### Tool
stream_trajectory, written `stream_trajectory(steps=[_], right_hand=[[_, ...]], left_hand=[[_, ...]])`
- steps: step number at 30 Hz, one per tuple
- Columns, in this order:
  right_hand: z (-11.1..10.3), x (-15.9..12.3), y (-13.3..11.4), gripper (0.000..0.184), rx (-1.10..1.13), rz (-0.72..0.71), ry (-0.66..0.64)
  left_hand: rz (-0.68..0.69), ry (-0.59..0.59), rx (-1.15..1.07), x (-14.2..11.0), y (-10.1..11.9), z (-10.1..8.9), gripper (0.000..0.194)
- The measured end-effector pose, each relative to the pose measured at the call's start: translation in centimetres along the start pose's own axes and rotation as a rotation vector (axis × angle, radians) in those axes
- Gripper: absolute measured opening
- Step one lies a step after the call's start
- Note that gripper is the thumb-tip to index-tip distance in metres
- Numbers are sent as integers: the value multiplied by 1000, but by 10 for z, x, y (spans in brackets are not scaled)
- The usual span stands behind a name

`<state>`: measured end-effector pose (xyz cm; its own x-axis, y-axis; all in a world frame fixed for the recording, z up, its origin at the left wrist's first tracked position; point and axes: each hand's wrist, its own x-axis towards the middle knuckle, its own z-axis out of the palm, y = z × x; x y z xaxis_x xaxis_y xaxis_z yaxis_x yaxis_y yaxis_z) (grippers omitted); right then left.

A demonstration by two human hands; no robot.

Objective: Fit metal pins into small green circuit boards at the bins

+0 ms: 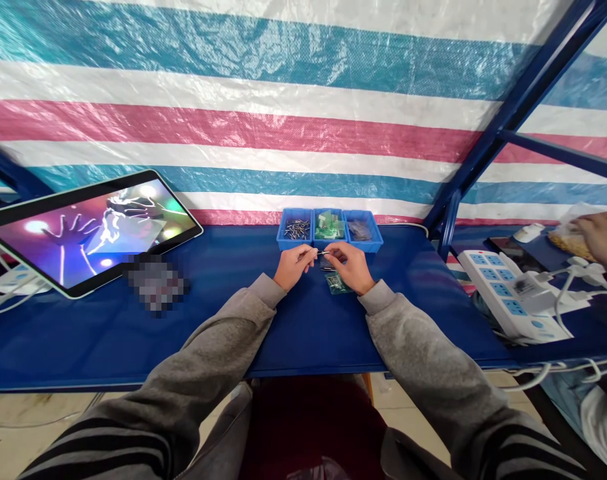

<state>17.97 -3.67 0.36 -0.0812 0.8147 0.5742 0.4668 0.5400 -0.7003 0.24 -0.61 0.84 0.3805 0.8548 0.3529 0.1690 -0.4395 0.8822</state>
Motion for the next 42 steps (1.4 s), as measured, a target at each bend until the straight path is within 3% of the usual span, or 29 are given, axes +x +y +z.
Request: stream_trajectory(steps=[14,26,36,42], right_hand=[[-3,1,-3,49,-100,28,-20],[0,1,4,36,-110,64,-104],[0,0,3,27,-63,86,-45],[-1,0,-1,19,11,-7,-6]], left_hand=[[50,53,-69,0,-5,2,30],[26,69,-21,1,-4,-1,22],[22,46,43,0,-5,-1,27],[15,39,123,1,-3,-2,41]])
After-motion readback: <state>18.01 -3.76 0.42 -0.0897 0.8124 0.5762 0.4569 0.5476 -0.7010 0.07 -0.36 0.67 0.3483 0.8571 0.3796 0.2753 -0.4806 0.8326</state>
